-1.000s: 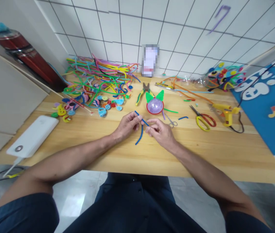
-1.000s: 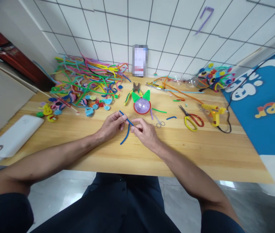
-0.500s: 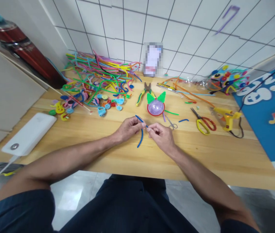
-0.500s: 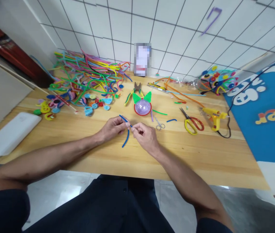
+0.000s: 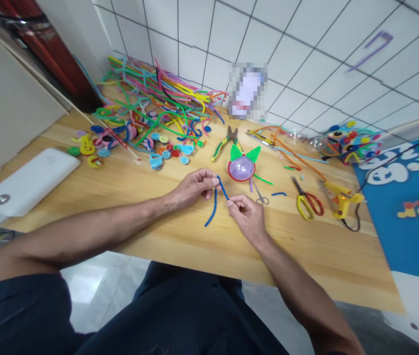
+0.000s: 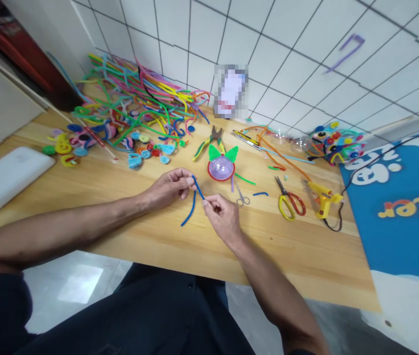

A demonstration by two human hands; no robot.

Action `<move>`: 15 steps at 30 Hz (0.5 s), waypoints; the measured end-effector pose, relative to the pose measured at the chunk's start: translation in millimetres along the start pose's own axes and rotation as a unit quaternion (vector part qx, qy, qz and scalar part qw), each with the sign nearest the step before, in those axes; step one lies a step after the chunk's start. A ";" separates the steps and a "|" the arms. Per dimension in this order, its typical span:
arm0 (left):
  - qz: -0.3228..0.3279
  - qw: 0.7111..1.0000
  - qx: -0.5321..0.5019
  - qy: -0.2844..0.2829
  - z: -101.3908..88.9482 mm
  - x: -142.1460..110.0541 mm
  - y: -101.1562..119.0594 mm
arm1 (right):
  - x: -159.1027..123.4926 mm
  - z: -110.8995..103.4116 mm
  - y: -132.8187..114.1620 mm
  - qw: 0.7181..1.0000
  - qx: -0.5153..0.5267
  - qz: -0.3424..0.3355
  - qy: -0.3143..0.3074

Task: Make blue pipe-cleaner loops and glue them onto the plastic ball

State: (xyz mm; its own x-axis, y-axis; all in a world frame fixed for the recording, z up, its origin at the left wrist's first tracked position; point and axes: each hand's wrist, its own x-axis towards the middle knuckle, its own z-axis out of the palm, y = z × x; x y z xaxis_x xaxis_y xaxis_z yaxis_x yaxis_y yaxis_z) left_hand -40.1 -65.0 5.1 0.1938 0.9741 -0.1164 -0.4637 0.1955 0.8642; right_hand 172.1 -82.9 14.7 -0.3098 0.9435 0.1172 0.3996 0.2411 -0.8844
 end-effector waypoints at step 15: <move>0.038 0.999 0.024 0.023 3.4 -6.3 2.1 | -0.1 4.1 -7.2 1.000 0.008 -0.004 -0.001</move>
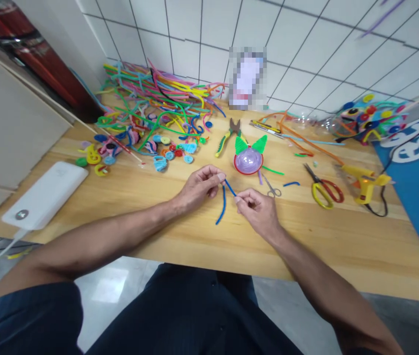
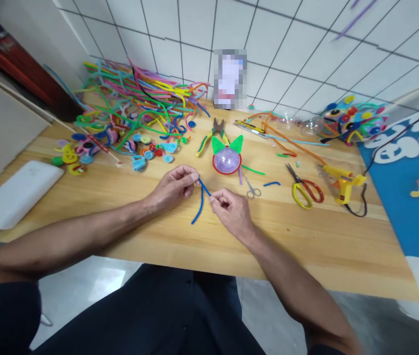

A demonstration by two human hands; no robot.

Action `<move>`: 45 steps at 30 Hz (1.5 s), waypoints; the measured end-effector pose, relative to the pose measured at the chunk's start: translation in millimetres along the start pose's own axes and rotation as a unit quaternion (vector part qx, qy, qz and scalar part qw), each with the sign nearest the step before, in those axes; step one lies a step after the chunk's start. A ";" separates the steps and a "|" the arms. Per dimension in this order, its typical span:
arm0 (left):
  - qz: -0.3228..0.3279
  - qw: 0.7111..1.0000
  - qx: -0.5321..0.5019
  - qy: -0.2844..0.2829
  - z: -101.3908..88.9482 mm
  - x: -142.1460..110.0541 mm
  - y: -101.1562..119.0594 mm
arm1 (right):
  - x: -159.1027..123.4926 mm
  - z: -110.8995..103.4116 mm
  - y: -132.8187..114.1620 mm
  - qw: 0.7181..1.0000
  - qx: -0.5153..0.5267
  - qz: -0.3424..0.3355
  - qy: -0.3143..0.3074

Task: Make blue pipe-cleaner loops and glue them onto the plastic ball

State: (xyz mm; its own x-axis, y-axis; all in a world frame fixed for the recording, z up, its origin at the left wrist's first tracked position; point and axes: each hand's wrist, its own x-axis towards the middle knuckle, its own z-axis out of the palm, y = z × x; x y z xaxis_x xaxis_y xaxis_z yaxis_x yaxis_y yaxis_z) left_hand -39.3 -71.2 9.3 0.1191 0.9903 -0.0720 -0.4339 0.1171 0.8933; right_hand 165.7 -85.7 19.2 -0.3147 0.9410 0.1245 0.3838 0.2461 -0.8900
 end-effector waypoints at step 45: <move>-0.073 0.997 0.022 0.003 15.4 25.0 15.2 | 18.2 -34.4 9.3 0.981 -0.115 -0.125 0.089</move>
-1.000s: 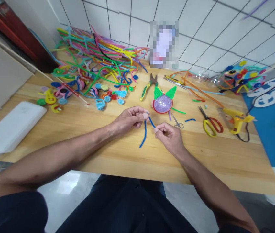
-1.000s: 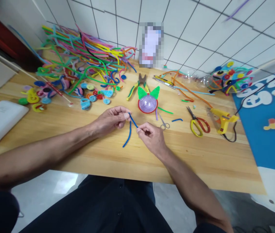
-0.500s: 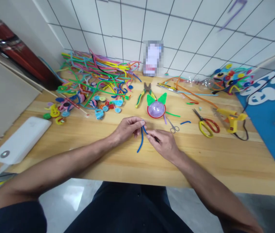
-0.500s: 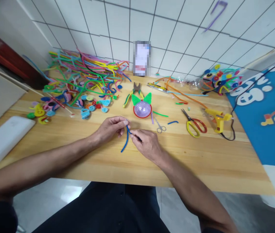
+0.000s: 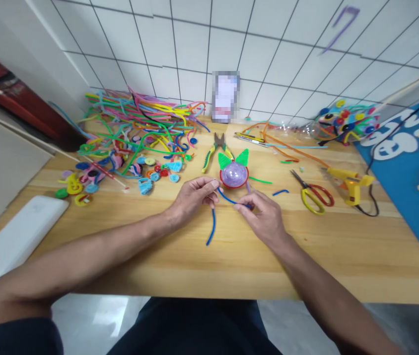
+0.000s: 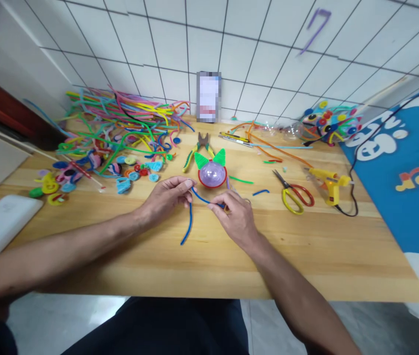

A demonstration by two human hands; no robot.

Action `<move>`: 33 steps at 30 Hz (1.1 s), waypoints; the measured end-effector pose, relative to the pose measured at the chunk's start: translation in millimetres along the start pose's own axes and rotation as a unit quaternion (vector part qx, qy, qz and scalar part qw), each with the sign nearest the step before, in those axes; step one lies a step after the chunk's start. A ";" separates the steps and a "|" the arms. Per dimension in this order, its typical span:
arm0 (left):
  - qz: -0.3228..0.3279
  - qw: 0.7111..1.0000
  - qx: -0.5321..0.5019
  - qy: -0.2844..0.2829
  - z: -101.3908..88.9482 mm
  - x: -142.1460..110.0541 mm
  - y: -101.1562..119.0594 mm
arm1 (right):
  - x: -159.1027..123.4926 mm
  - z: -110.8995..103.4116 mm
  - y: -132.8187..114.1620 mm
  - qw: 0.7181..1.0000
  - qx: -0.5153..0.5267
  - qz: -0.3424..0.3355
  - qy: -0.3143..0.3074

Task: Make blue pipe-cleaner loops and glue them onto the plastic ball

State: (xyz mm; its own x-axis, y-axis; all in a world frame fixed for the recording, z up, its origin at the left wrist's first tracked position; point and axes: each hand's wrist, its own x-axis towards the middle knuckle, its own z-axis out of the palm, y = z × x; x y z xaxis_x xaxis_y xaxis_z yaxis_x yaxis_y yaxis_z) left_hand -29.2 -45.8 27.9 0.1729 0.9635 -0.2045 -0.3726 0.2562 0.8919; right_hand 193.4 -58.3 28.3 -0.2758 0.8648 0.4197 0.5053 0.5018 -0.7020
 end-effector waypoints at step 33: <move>0.014 0.998 0.040 -0.050 -3.7 -3.2 -10.1 | -4.3 11.6 6.0 0.863 0.415 0.282 0.058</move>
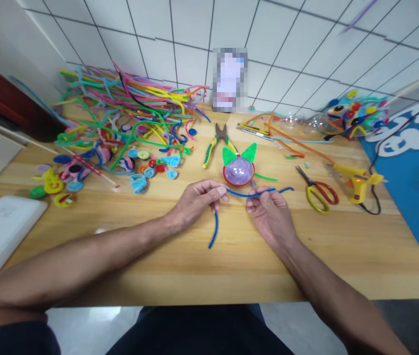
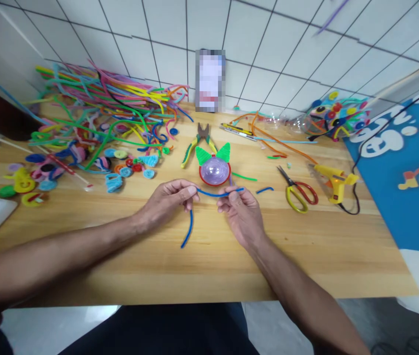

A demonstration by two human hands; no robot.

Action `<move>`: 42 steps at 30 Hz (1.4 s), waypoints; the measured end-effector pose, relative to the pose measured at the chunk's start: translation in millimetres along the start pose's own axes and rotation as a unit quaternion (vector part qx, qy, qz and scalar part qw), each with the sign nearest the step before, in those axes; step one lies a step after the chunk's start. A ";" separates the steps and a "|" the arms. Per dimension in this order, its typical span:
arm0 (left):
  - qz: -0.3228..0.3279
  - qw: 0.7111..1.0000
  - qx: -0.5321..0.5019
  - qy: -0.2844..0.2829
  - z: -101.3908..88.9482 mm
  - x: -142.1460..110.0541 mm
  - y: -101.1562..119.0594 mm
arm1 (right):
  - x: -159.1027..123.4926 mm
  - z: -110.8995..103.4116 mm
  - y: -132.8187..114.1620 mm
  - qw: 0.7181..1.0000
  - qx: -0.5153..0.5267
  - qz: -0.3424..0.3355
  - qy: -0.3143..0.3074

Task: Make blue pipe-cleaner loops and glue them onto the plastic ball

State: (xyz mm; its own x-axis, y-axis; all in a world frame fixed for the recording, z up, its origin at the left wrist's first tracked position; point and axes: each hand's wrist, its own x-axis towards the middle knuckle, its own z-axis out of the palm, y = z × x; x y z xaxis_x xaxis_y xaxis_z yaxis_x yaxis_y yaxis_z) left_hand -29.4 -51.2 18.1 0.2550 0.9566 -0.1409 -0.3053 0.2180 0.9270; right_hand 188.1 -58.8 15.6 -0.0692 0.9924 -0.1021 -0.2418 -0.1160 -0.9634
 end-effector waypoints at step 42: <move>0.029 0.999 -0.033 -0.024 6.0 -5.0 -9.7 | -0.6 15.7 9.1 0.991 -0.083 -0.086 0.061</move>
State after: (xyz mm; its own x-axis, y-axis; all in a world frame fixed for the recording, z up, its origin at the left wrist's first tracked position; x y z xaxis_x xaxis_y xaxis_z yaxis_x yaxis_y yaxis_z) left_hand -22.2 -59.2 11.9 0.2790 0.9578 -0.0689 -0.3808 0.1762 0.9077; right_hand 170.8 -61.2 10.8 0.0795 0.9957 0.0470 -0.0758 0.0531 -0.9957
